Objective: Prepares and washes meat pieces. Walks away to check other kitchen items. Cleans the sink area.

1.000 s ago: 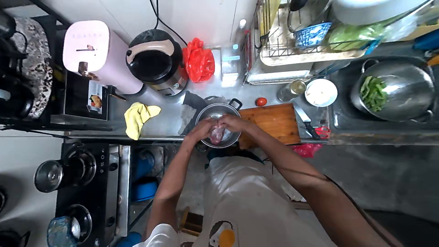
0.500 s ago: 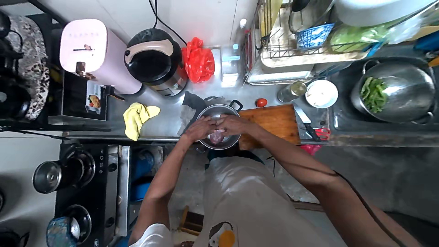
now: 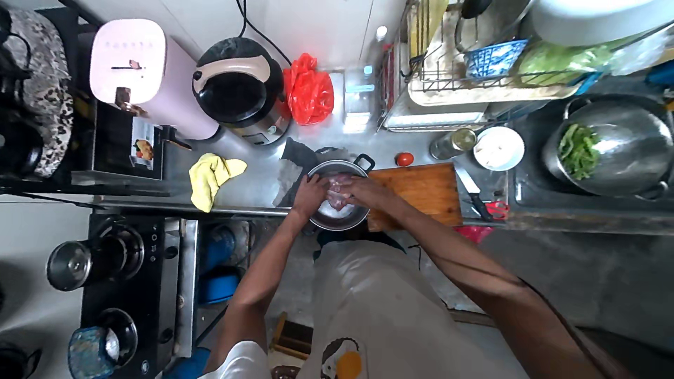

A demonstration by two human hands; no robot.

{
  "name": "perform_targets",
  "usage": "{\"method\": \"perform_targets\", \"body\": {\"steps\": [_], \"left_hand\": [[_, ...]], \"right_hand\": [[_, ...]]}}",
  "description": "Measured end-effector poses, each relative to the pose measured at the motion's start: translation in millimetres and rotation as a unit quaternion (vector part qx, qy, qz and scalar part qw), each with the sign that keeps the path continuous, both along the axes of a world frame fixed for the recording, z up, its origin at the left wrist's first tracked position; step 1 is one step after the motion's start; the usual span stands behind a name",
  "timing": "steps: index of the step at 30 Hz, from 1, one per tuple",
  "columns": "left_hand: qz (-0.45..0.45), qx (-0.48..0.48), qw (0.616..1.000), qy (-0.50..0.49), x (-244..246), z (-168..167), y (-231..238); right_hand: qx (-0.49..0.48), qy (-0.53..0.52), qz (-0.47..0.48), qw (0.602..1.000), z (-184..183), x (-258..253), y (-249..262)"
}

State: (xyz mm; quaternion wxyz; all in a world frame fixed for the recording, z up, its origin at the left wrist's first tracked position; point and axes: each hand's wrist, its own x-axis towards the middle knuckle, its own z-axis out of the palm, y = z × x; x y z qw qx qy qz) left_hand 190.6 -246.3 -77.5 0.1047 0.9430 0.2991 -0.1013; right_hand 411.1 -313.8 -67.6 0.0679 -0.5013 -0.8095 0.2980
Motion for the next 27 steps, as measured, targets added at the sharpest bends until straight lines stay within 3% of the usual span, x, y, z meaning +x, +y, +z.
{"method": "perform_targets", "body": {"steps": [3, 6, 9, 11, 18, 22, 27], "left_hand": [[0.03, -0.024, 0.999, -0.038, 2.4, 15.9, -11.1], [0.053, -0.099, 0.983, -0.145, 0.9, 1.1, -16.9], [0.122, -0.307, 0.906, -0.266, 0.6, -9.0, -25.6], [0.161, -0.385, 0.869, -0.266, 1.6, -10.8, -29.4], [0.152, -0.473, 0.827, -0.264, -8.2, 0.7, -24.1], [0.11, -0.505, 0.812, -0.271, -16.9, 15.1, -12.8], [0.039, -0.533, 0.788, -0.305, -44.0, 4.4, 18.0]], "right_hand": [[-0.016, 0.057, -0.033, 0.998, -2.2, 3.0, 1.6], [-0.043, 0.111, -0.065, 0.991, -3.9, 2.8, 7.3], [-0.069, 0.148, -0.071, 0.984, -7.7, 0.8, 5.8], [-0.1, 0.172, -0.077, 0.977, -7.6, 0.2, 4.6], [-0.19, 0.226, -0.082, 0.952, 24.8, 3.7, 3.8], [-0.191, 0.285, -0.038, 0.939, 10.3, 9.1, 9.4], [-0.173, 0.312, 0.005, 0.934, 15.9, 27.8, 14.0]]}}
